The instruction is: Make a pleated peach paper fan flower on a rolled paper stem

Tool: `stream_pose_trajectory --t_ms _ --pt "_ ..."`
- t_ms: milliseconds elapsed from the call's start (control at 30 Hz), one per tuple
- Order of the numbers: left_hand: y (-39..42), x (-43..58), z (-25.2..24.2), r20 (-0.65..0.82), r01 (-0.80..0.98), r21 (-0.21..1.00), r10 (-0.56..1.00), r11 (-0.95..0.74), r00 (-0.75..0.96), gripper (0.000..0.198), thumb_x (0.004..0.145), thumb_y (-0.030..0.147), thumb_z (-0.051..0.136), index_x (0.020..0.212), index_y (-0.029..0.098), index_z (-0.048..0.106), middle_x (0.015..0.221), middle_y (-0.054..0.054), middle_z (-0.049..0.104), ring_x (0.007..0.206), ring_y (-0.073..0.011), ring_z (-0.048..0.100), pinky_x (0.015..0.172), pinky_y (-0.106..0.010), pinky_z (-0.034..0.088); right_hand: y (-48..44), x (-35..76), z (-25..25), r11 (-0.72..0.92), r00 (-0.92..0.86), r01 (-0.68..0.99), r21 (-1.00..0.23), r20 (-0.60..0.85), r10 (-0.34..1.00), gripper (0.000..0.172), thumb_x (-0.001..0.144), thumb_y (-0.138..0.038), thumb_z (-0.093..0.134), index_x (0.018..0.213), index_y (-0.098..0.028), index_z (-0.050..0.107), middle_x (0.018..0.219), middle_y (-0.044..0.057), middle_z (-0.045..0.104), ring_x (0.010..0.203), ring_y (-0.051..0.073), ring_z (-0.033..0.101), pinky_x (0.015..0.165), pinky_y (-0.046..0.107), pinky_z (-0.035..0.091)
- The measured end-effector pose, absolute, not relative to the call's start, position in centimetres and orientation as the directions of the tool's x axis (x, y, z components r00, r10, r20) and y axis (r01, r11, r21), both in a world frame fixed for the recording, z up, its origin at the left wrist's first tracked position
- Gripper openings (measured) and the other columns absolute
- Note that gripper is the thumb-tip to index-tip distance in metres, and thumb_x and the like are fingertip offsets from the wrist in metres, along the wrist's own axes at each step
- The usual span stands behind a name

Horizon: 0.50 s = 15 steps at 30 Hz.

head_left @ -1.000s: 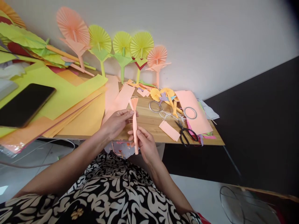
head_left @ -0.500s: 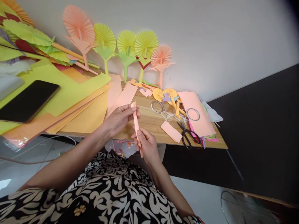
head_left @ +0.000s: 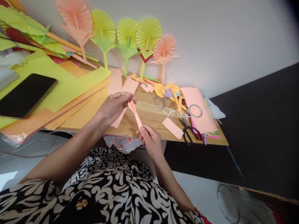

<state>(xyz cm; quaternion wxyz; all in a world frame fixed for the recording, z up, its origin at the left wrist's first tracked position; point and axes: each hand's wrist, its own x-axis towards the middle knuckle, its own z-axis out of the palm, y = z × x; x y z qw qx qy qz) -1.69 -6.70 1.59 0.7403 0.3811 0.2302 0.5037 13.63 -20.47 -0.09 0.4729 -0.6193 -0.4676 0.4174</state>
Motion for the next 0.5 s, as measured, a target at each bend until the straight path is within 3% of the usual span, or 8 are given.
stream_pose_trajectory --t_ms 233,400,500 --pt "-6.0 -3.0 2.3 0.031 -0.617 0.768 0.952 0.172 0.304 0.015 0.081 0.026 0.082 0.073 0.019 0.071 0.084 -0.003 0.073 0.082 -0.0148 0.066 0.087 -0.028 0.052 -20.1 14.4 -0.4 -0.096 0.300 0.202 -0.975 -0.031 0.953 0.040 0.090 -0.051 0.059 0.104 -0.017 0.075 0.079 0.002 0.071 0.056 0.010 0.049 0.052 0.025 0.043" --pt "-5.5 -4.1 2.3 -0.136 -0.675 0.721 0.987 0.157 0.084 0.007 0.087 0.026 0.074 0.084 0.022 0.068 0.094 -0.003 0.073 0.085 -0.0163 0.065 0.084 -0.028 0.054 -19.5 14.7 -0.9 -0.045 0.393 0.148 -0.988 0.017 0.919 0.039 0.089 -0.047 0.062 0.116 -0.021 0.073 0.092 0.004 0.074 0.066 0.012 0.054 0.057 0.025 0.047" --pt "-7.3 -3.2 1.1 -0.222 -0.668 0.689 0.959 0.281 0.175 0.005 0.087 0.023 0.071 0.084 0.020 0.068 0.087 -0.003 0.070 0.080 -0.0150 0.064 0.084 -0.028 0.054 -19.0 14.6 -1.1 -0.011 0.425 0.054 -0.998 0.013 0.905 0.037 0.084 -0.044 0.070 0.114 -0.023 0.070 0.091 0.001 0.068 0.074 0.013 0.057 0.057 0.023 0.050"
